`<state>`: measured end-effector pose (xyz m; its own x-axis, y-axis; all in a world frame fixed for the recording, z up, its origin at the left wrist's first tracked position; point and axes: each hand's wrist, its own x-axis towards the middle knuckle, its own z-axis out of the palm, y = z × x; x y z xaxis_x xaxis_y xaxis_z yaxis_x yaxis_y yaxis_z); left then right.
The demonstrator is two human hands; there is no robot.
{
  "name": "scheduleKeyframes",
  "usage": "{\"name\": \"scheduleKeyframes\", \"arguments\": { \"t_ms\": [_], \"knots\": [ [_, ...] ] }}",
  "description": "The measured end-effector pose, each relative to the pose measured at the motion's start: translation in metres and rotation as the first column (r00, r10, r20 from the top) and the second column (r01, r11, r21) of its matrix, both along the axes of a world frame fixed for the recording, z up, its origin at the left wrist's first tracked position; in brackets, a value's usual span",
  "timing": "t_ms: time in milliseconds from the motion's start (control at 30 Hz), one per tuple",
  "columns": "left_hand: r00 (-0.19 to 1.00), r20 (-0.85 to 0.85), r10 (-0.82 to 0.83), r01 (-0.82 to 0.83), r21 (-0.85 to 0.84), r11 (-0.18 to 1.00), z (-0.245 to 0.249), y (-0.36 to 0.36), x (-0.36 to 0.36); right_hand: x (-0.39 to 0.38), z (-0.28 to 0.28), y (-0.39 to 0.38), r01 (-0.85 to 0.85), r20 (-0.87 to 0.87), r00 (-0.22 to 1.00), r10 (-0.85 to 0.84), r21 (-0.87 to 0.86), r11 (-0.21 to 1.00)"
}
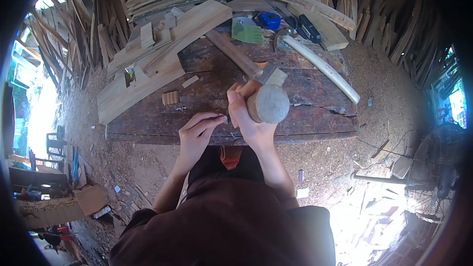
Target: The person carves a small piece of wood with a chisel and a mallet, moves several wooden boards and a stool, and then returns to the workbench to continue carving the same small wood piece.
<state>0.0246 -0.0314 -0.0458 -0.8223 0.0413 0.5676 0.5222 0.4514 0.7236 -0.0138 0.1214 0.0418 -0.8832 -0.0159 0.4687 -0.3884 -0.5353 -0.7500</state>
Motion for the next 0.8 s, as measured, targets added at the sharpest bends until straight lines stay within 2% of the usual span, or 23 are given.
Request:
{"name": "scheduleKeyframes", "arguments": {
  "t_ms": [33,100,167,233,267,300,367,433,533,600,633,667,700,800],
  "knots": [
    [1.0,0.001,-0.002,0.002,0.001,1.0,-0.001,0.0,0.001,0.0,-0.002,-0.002,0.003,0.001,1.0,-0.003,-0.003,1.0],
    [1.0,-0.009,-0.008,0.008,0.004,1.0,0.0,0.0,-0.001,-0.004,-0.007,-0.009,0.146,-0.074,0.988,-0.136,0.146,0.978],
    [1.0,-0.001,-0.006,0.006,0.011,1.0,0.001,0.0,0.0,-0.003,-0.007,-0.01,0.137,-0.123,0.985,-0.122,0.114,0.984],
    [1.0,-0.011,-0.003,0.003,0.004,1.0,0.0,0.0,-0.001,0.001,-0.004,-0.004,0.052,0.046,0.997,-0.058,0.105,0.993],
    [1.0,-0.023,-0.003,0.003,-0.005,1.0,-0.001,0.0,-0.001,-0.01,-0.009,-0.003,-0.058,-0.073,0.996,0.058,-0.003,0.998],
    [1.0,-0.029,-0.001,0.001,-0.005,1.0,-0.001,0.0,0.0,-0.009,-0.013,-0.004,-0.06,-0.078,0.995,0.06,-0.002,0.998],
    [1.0,-0.025,0.015,-0.014,0.011,1.0,-0.002,0.001,0.001,-0.004,-0.015,-0.014,0.158,-0.028,0.987,-0.156,0.243,0.957],
    [0.999,-0.032,0.035,-0.034,0.023,0.999,-0.002,0.0,0.002,-0.008,-0.023,-0.022,0.291,-0.344,0.929,-0.138,0.447,0.846],
    [0.999,-0.028,0.043,-0.042,0.033,0.999,-0.001,-0.002,0.003,-0.003,-0.02,-0.024,0.221,-0.369,0.927,-0.065,0.399,0.89],
    [0.999,-0.029,0.03,-0.03,0.023,0.999,0.0,-0.002,0.001,0.002,-0.013,-0.021,0.308,-0.238,0.948,-0.209,0.532,0.789],
    [0.999,-0.033,0.012,-0.011,0.026,1.0,0.0,-0.001,-0.001,0.005,-0.008,-0.017,0.307,-0.238,0.949,-0.209,0.53,0.791],
    [0.999,-0.032,-0.007,0.008,0.03,1.0,0.0,-0.001,0.0,0.009,-0.003,-0.012,0.175,-0.099,0.984,-0.148,0.371,0.912],
    [1.0,-0.028,-0.007,0.007,0.03,1.0,-0.002,-0.002,-0.001,0.011,0.002,-0.006,0.052,0.026,0.998,-0.058,0.179,0.982],
    [1.0,0.003,-0.025,0.025,0.059,0.998,-0.007,-0.002,-0.003,0.006,0.014,0.006,0.075,-0.139,0.989,-0.054,0.148,0.986]
  ]
}}
